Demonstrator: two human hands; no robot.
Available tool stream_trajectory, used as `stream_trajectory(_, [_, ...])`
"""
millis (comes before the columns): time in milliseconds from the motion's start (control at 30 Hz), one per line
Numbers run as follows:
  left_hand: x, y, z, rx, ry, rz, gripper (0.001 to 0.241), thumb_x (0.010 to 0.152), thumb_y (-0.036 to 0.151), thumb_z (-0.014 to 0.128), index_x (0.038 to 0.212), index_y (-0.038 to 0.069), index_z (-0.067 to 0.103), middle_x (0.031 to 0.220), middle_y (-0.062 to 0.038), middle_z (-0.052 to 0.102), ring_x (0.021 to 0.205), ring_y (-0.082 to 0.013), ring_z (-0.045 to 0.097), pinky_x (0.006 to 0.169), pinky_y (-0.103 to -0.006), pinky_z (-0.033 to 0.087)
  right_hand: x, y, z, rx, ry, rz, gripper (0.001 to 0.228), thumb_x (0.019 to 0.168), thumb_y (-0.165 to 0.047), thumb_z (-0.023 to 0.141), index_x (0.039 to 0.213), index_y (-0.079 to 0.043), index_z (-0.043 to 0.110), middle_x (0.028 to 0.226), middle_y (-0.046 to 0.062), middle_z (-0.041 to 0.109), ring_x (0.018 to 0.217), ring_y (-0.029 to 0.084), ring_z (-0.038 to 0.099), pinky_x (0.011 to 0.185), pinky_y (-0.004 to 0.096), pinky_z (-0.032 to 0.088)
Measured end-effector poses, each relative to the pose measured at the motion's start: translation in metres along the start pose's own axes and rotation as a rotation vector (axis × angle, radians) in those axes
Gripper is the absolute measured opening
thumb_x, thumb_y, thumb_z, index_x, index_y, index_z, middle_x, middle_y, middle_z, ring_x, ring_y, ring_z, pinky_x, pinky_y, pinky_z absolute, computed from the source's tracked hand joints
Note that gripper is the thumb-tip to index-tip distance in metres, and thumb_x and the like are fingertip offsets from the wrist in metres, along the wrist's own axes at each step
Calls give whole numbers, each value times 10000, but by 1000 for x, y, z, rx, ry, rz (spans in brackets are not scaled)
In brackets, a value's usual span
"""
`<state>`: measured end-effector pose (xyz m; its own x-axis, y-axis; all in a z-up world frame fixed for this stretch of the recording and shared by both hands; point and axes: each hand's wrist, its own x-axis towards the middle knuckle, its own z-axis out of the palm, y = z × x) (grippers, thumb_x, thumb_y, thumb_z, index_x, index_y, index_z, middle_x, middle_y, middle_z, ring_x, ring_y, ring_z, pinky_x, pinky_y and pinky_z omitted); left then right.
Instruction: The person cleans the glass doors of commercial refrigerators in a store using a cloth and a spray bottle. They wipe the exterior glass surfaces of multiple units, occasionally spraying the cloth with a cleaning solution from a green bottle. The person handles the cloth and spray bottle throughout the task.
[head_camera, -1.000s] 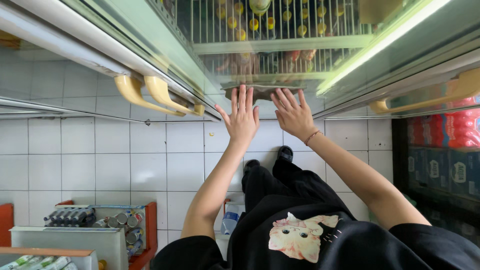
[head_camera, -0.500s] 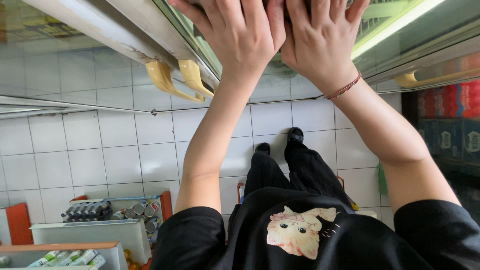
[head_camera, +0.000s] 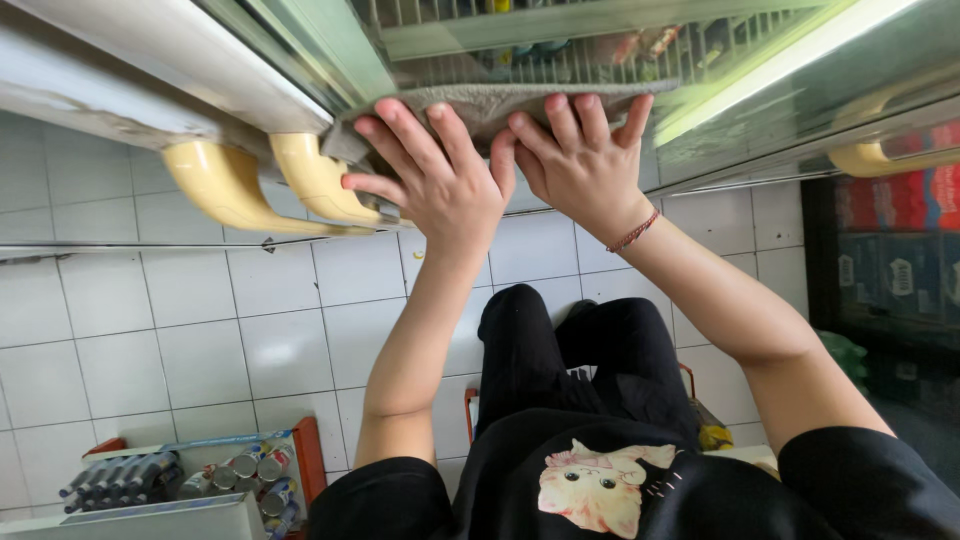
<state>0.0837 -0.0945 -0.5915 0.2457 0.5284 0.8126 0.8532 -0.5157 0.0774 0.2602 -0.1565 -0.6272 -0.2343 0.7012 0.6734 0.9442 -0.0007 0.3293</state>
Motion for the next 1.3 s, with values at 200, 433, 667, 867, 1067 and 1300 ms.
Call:
stream_trajectory(200, [-109,1,73,38,-15,-20,812,1149,519,352,1698,71,-43,1747,-211,-91,1626,-449,-14,1138,-861,-126,-90,-35,83,3,32,-12,684,1107,-460,584,1711,-320,293,1812,36,-22,1672,241,-52,1278,661,-66])
stream_trajectory(433, [-227,-8,150,-120,-14,-54,843,1172,536,514,1707,114,19,1730,-237,-83,1626,-462,-12,1214,-832,17,-194,-84,188,18,17,-19,599,1115,-420,617,1670,-314,420,1804,52,-54,1664,235,-106,1266,642,-94])
stream_trajectory(667, [-327,-15,203,-4,-84,-130,797,1112,528,539,1686,162,125,1667,-225,32,1594,-481,58,1211,-814,-4,-250,-131,241,209,-41,16,463,1062,-391,687,1502,-295,577,1683,25,329,1536,229,239,1267,608,47])
stream_trajectory(867, [-323,-3,260,-194,188,-217,794,1125,633,332,1719,231,-7,1719,-300,-87,1581,-539,-39,1201,-778,-49,-270,-101,201,639,147,26,470,944,-148,725,1399,-125,611,1531,244,436,1439,437,380,1222,599,304])
stream_trajectory(1067, [-197,13,215,4,490,-238,857,938,811,182,1681,388,117,1745,-125,-87,1580,-425,-65,1200,-717,-82,-272,-42,157,650,332,140,445,909,-96,680,1336,-20,578,1475,260,454,1356,437,476,1165,542,418])
stream_trajectory(1300, [-92,142,137,109,-473,66,1033,758,947,287,1635,438,92,1729,-129,46,1562,-466,48,1139,-759,-22,-272,25,133,545,594,363,399,1005,-129,607,1376,0,534,1429,174,441,1273,293,509,1082,429,454])
